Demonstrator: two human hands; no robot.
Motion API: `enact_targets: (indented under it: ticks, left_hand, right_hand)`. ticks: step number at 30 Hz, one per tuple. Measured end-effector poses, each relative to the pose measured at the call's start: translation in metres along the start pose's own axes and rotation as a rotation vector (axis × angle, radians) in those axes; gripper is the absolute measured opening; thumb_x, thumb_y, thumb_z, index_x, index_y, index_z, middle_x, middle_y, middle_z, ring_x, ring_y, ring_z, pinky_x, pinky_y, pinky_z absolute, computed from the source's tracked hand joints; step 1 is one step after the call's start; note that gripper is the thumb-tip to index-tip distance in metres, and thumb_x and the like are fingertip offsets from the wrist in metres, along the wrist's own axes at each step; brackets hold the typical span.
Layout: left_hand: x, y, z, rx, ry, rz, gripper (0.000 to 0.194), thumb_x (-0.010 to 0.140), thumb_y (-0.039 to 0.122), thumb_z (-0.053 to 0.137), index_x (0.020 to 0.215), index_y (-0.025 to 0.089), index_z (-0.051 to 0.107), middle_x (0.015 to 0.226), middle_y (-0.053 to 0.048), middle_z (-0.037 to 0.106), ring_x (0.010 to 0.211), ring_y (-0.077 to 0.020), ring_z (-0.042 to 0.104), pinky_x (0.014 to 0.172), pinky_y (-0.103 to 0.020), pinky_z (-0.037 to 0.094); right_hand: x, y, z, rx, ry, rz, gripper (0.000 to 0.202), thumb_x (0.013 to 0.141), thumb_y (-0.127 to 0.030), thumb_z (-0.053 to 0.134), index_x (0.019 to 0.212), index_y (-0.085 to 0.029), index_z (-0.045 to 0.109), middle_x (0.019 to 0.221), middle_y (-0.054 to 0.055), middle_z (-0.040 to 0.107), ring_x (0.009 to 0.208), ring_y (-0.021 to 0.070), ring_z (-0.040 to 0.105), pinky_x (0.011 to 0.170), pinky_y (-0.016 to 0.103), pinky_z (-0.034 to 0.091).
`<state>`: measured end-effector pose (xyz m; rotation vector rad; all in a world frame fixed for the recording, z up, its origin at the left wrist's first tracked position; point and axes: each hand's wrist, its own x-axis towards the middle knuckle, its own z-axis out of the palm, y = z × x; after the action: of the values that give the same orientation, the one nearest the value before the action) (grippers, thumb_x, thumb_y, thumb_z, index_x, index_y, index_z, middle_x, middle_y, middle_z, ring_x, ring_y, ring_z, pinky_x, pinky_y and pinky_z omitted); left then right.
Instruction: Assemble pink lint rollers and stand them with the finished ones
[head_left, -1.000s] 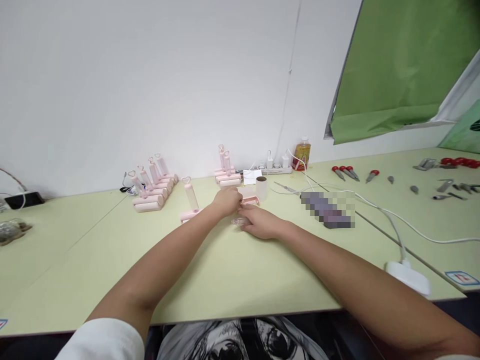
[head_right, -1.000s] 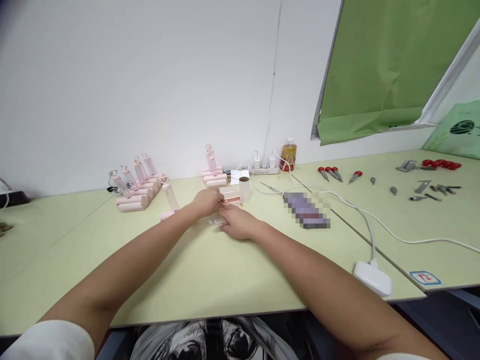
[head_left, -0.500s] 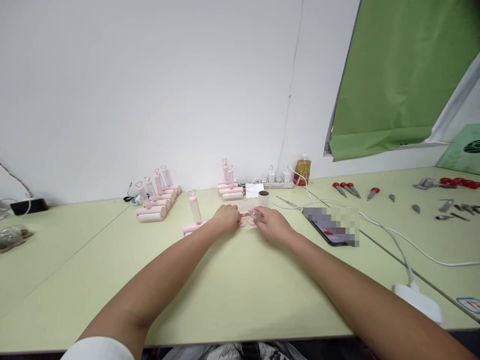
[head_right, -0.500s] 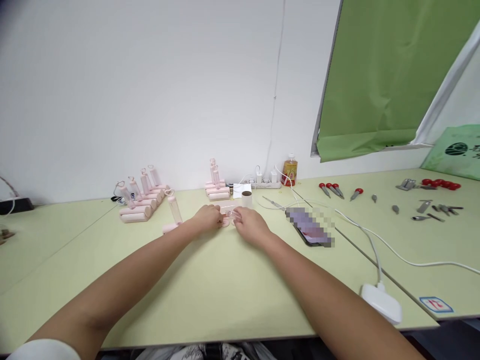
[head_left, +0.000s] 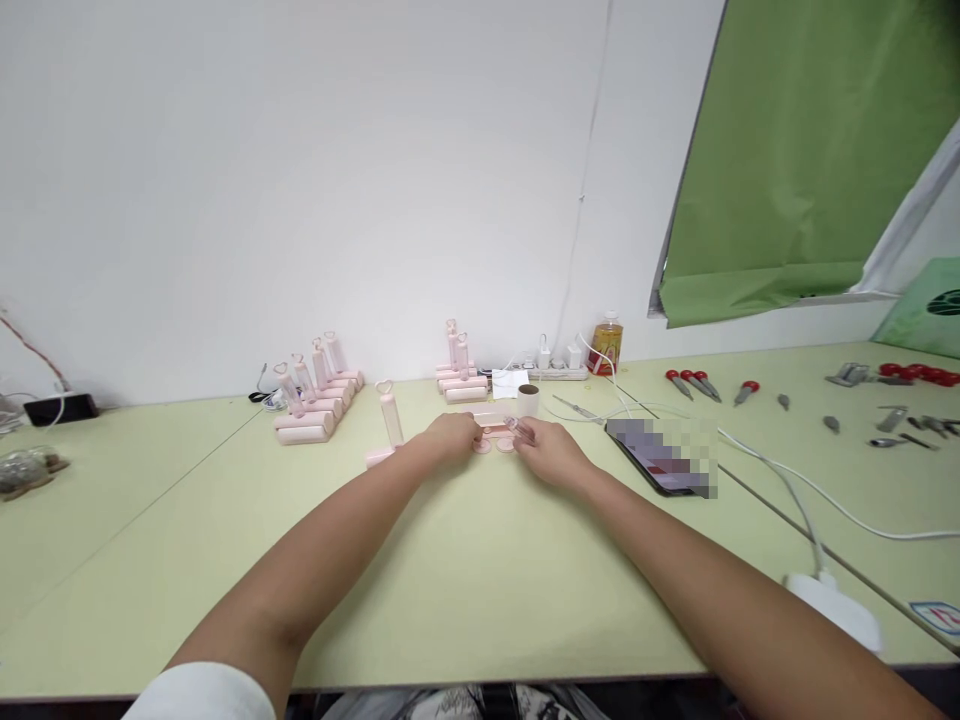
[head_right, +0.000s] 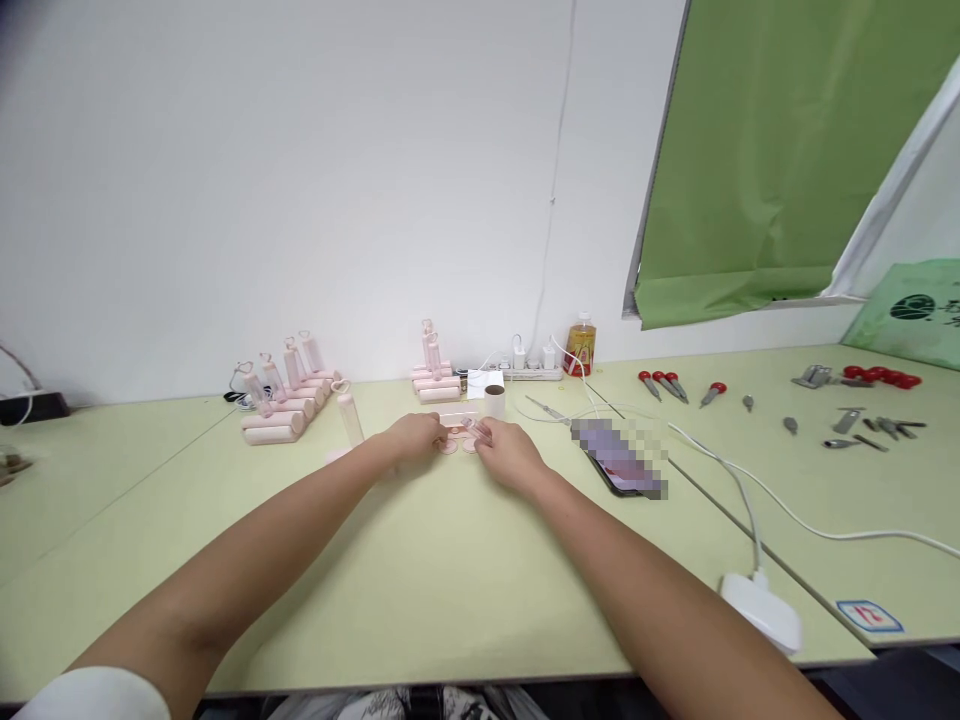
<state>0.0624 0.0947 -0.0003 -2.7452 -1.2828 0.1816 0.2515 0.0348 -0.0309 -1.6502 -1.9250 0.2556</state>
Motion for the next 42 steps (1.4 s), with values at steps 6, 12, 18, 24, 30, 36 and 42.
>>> enact_targets:
  ticks: [6,12,18,24,30,36,42]
  left_hand:
    - [-0.019,0.018,-0.017,0.005,0.142,-0.161,0.024,0.084,0.020,0.050,0.102,0.018,0.065,0.105,-0.013,0.061,0.098,-0.0277,0.059,0.080,-0.038,0.044]
    - [-0.075,0.055,-0.014,-0.108,0.504,0.010,0.031,0.089,0.024,0.045,0.119,0.024,0.052,0.117,-0.007,0.056,0.107,-0.0237,0.051,0.086,-0.036,0.042]
    - [-0.098,0.038,0.015,-0.226,0.295,-0.024,0.024,0.096,0.030,0.035,0.104,0.019,0.055,0.096,-0.007,0.063,0.089,-0.0227,0.058,0.075,-0.035,0.043]
    - [-0.099,0.022,0.010,-0.360,0.397,-0.131,0.029,0.097,0.033,0.031,0.109,0.019,0.053,0.102,-0.008,0.065,0.093,-0.0224,0.059,0.074,-0.033,0.043]
    - [-0.102,0.031,0.008,-0.343,0.399,-0.126,0.030,0.093,0.041,0.042,0.107,0.019,0.056,0.096,-0.007,0.067,0.089,-0.0224,0.061,0.073,-0.032,0.043]
    - [-0.099,0.026,0.011,-0.284,0.388,-0.142,0.028,0.091,0.041,0.046,0.104,0.019,0.058,0.092,-0.006,0.068,0.084,-0.0223,0.062,0.070,-0.032,0.042]
    - [-0.100,0.033,0.012,-0.278,0.331,-0.045,0.029,0.093,0.037,0.043,0.112,0.019,0.055,0.097,-0.007,0.066,0.089,-0.0225,0.061,0.072,-0.032,0.043]
  right_hand:
    - [0.000,-0.002,-0.006,-0.054,0.016,0.011,0.008,0.080,-0.025,0.052,0.076,-0.019,0.055,0.069,0.003,0.060,0.063,0.0147,0.049,0.055,0.024,0.024]
    - [-0.018,-0.024,-0.008,0.060,-0.184,-0.226,0.009,0.077,-0.026,0.058,0.076,-0.017,0.058,0.065,-0.001,0.056,0.060,0.0126,0.045,0.056,0.023,0.027]
    - [-0.024,-0.028,-0.006,0.333,-0.409,-0.298,0.022,0.080,-0.039,0.059,0.074,-0.017,0.057,0.064,-0.004,0.049,0.060,0.0107,0.041,0.054,0.022,0.030]
    - [-0.014,-0.020,-0.014,0.721,-0.403,0.118,0.047,0.083,-0.065,0.047,0.072,-0.019,0.050,0.049,-0.007,0.038,0.040,0.0072,0.029,0.039,0.022,0.021]
    - [-0.020,-0.029,-0.015,0.952,-0.485,0.267,0.047,0.083,-0.065,0.045,0.069,-0.020,0.045,0.049,-0.006,0.044,0.037,0.0070,0.036,0.033,0.020,0.020]
    - [-0.022,-0.036,-0.011,1.036,-0.536,0.363,0.039,0.088,-0.048,0.044,0.060,-0.020,0.041,0.046,-0.005,0.043,0.035,0.0074,0.039,0.032,0.020,0.024]
    - [-0.027,-0.036,0.001,1.006,-0.644,0.249,0.035,0.085,-0.039,0.049,0.056,-0.018,0.046,0.049,-0.002,0.051,0.039,0.0087,0.047,0.032,0.019,0.031]
